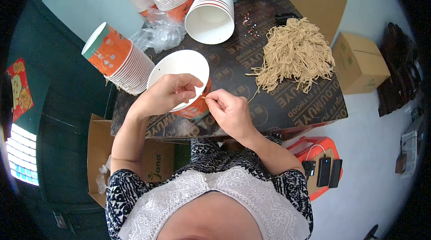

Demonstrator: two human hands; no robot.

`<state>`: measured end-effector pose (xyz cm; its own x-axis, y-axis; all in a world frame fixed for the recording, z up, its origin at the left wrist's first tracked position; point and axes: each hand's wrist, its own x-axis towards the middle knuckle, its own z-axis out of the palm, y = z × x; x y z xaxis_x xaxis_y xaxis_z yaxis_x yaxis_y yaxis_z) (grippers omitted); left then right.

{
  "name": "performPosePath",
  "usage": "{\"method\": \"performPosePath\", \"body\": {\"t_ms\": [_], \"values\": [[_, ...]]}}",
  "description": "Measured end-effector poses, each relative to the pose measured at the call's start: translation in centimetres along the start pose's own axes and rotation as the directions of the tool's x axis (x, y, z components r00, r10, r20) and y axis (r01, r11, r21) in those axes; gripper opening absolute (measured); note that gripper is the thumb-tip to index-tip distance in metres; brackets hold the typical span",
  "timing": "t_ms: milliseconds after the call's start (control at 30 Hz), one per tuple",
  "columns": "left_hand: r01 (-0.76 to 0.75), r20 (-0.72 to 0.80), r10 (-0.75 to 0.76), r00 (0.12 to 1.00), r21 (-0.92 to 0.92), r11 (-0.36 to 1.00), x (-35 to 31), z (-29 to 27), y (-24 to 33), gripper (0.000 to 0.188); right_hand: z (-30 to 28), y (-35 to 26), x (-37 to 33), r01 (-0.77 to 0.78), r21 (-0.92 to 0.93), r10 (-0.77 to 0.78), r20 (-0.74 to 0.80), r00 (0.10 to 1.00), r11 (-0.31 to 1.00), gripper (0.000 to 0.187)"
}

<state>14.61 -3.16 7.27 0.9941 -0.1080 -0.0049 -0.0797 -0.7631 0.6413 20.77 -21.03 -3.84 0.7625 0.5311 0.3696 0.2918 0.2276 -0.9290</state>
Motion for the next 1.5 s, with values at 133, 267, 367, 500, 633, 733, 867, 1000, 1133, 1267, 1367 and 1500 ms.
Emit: {"method": "performPosePath", "body": {"t_ms": [133,267,367,500,633,733,867,1000,1133,1267,1367,1500], "values": [[0.031,-0.007,-0.031,0.999,-0.015,0.999,-0.1,0.1,0.0,0.026,0.0,-0.1,0.1,0.028,-0.075,-0.029,-0.010,1.000,0.997,0.008],[0.043,0.002,-0.043,0.999,-0.017,0.999,-0.1,0.2,-0.1,0.025,0.2,0.0,0.0,0.049,-0.040,-0.051,-0.041,0.998,0.998,0.007],[0.046,0.005,-0.046,0.999,-0.014,0.999,0.0,0.2,-0.1,0.025,0.3,0.4,0.0,0.072,-0.044,-0.075,-0.057,0.996,0.996,0.006],[0.031,0.002,-0.031,1.000,-0.019,0.999,0.1,0.3,-0.3,0.025,0.5,0.4,0.3,0.109,-0.084,-0.115,-0.071,0.991,0.991,0.005],[0.045,0.024,-0.045,0.999,-0.015,0.999,-0.1,0.3,-0.2,0.024,0.6,0.4,0.2,0.136,-0.119,-0.146,-0.073,0.987,0.983,0.006],[0.045,0.028,-0.045,0.999,-0.017,0.999,-0.1,0.2,-0.3,0.024,0.6,0.3,0.3,0.144,-0.132,-0.153,-0.066,0.986,0.981,0.007],[0.038,0.023,-0.037,0.999,-0.021,0.999,-0.1,0.2,-0.3,0.025,0.6,0.0,0.4,0.148,-0.153,-0.158,-0.054,0.986,0.977,0.007],[0.056,0.017,-0.056,0.998,-0.026,0.998,0.0,0.2,0.1,0.026,0.7,0.3,0.5,0.154,-0.146,-0.164,-0.060,0.985,0.977,0.007],[0.035,0.022,-0.035,0.999,-0.020,0.999,0.0,0.3,-0.1,0.025,0.7,0.4,0.6,0.170,-0.154,-0.180,-0.057,0.982,0.973,0.006],[0.053,0.034,-0.052,0.998,-0.023,0.998,0.2,0.3,-0.1,0.022,0.8,0.1,0.8,0.182,-0.187,-0.194,-0.053,0.979,0.965,0.006],[0.038,0.074,-0.032,0.997,-0.072,0.997,0.5,0.4,-0.3,0.019,0.8,0.1,0.8,0.167,-0.184,-0.179,-0.050,0.983,0.969,0.006],[0.001,0.022,0.002,1.000,-0.120,0.993,0.7,0.9,-1.3,0.014,0.8,-0.1,0.8,0.150,-0.190,-0.161,-0.040,0.986,0.970,0.006]]}}
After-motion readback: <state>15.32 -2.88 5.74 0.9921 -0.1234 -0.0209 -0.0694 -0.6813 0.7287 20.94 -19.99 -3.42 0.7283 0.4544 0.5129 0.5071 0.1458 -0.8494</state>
